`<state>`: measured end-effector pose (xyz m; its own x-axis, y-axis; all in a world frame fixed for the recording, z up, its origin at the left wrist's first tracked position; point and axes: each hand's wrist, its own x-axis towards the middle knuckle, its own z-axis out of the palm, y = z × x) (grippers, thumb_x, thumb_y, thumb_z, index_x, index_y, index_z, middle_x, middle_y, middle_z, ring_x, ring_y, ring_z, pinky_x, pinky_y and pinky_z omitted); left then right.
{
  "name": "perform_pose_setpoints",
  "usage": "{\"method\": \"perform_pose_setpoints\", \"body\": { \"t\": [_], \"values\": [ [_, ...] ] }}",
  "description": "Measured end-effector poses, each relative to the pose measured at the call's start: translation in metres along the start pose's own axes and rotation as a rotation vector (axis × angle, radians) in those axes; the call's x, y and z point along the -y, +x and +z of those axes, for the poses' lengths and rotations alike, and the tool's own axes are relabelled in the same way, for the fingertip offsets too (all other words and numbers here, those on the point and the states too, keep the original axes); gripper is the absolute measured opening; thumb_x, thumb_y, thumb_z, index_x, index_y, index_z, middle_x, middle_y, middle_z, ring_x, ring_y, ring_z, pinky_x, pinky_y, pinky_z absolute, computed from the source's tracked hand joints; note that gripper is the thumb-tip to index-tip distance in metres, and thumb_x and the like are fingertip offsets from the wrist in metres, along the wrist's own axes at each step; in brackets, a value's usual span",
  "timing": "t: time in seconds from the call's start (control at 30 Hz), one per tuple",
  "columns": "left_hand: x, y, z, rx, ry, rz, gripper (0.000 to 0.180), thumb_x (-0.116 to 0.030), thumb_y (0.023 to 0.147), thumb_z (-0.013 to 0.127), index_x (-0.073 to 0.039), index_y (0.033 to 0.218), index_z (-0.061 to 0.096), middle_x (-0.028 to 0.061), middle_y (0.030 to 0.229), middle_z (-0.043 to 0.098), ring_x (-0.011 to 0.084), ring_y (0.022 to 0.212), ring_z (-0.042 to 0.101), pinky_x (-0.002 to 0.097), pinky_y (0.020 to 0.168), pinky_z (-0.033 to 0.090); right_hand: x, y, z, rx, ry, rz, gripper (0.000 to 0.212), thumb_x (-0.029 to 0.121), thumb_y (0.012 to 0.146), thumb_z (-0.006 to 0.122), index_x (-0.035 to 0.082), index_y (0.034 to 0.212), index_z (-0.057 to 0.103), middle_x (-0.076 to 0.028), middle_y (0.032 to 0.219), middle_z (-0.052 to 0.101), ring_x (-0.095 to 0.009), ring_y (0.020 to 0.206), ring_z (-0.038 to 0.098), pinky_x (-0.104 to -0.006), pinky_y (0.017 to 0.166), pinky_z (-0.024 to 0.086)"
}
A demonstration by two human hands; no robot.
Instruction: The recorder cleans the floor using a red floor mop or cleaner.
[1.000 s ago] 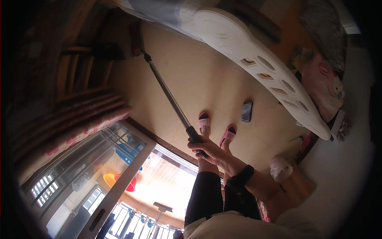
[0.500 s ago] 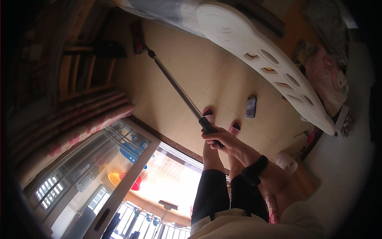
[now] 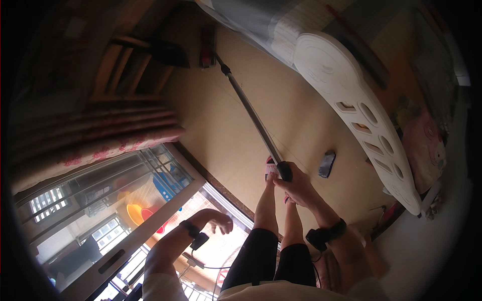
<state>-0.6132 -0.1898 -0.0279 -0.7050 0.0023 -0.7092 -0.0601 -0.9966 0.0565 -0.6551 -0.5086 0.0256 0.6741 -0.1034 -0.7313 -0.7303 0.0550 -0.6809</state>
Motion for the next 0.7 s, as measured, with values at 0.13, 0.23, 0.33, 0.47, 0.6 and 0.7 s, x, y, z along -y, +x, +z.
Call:
{"method": "perform_pose_setpoints", "body": {
  "t": [0.13, 0.23, 0.33, 0.47, 0.6, 0.7],
  "values": [
    [-0.063, -0.001, -0.081, -0.357, -0.824, 0.744, 0.067, -0.055, 0.087, 0.037, 0.000, 0.125, 0.035, 0.0187, 0.126, 0.044, 0.0297, 0.116, 0.044, 0.0428, 0.099, 0.034, 0.051, -0.024, -0.002, 0.089, 0.164, 0.094, 0.039, 0.009, 0.077, 0.062, 0.004, 0.111, 0.045, -0.005, 0.068, 0.050, -0.008, 0.043, 0.046, -0.0247, 0.037, 0.037],
    [-0.135, -0.064, -0.132, -0.161, -1.306, 1.370, 0.071, -0.055, 0.090, 0.027, 0.007, 0.124, 0.034, 0.0207, 0.125, 0.042, 0.0308, 0.117, 0.042, 0.0447, 0.099, 0.033, 0.066, -0.060, -0.010, 0.102, 0.037, -0.012, 0.041, 0.004, 0.077, 0.060, 0.007, 0.114, 0.043, -0.001, 0.063, 0.048, -0.007, 0.045, 0.046, -0.0237, 0.037, 0.036],
    [-0.167, -0.098, -0.185, -0.055, -1.402, 1.692, 0.059, -0.050, 0.090, 0.035, 0.006, 0.105, 0.048, 0.0131, 0.095, 0.055, 0.0234, 0.088, 0.053, 0.0375, 0.080, 0.043, 0.091, -0.120, -0.026, 0.148, 0.016, 0.115, 0.047, 0.002, 0.076, 0.061, 0.007, 0.118, 0.041, -0.002, 0.066, 0.049, -0.007, 0.049, 0.048, -0.0227, 0.041, 0.039],
    [-0.184, -0.080, -0.172, -0.286, -1.619, 1.287, 0.024, -0.016, 0.086, 0.055, -0.009, 0.068, 0.039, 0.0000, 0.056, 0.038, 0.0124, 0.050, 0.042, 0.0283, 0.053, 0.041, 0.126, -0.157, -0.052, 0.205, 0.130, 0.417, 0.050, 0.004, 0.074, 0.063, 0.005, 0.119, 0.041, -0.002, 0.070, 0.051, -0.008, 0.052, 0.050, -0.0222, 0.044, 0.042],
    [-0.191, -0.068, -0.132, -0.168, -1.825, 1.197, 0.025, -0.011, 0.085, 0.053, -0.011, 0.065, 0.038, -0.0022, 0.052, 0.037, 0.0095, 0.046, 0.038, 0.0249, 0.048, 0.037, 0.144, -0.175, -0.065, 0.193, -0.075, 0.406, 0.050, 0.005, 0.073, 0.065, 0.005, 0.118, 0.043, -0.001, 0.071, 0.051, -0.006, 0.056, 0.051, -0.0222, 0.046, 0.043],
    [-0.165, -0.059, -0.127, -0.161, -1.916, 1.217, 0.026, -0.011, 0.085, 0.052, -0.012, 0.063, 0.038, -0.0032, 0.051, 0.037, 0.0084, 0.046, 0.038, 0.0243, 0.048, 0.036, 0.140, -0.172, -0.069, 0.202, -0.078, 0.358, 0.051, 0.010, 0.072, 0.066, 0.004, 0.118, 0.044, -0.005, 0.069, 0.052, -0.015, 0.057, 0.055, -0.0268, 0.049, 0.045]
  ]
}}
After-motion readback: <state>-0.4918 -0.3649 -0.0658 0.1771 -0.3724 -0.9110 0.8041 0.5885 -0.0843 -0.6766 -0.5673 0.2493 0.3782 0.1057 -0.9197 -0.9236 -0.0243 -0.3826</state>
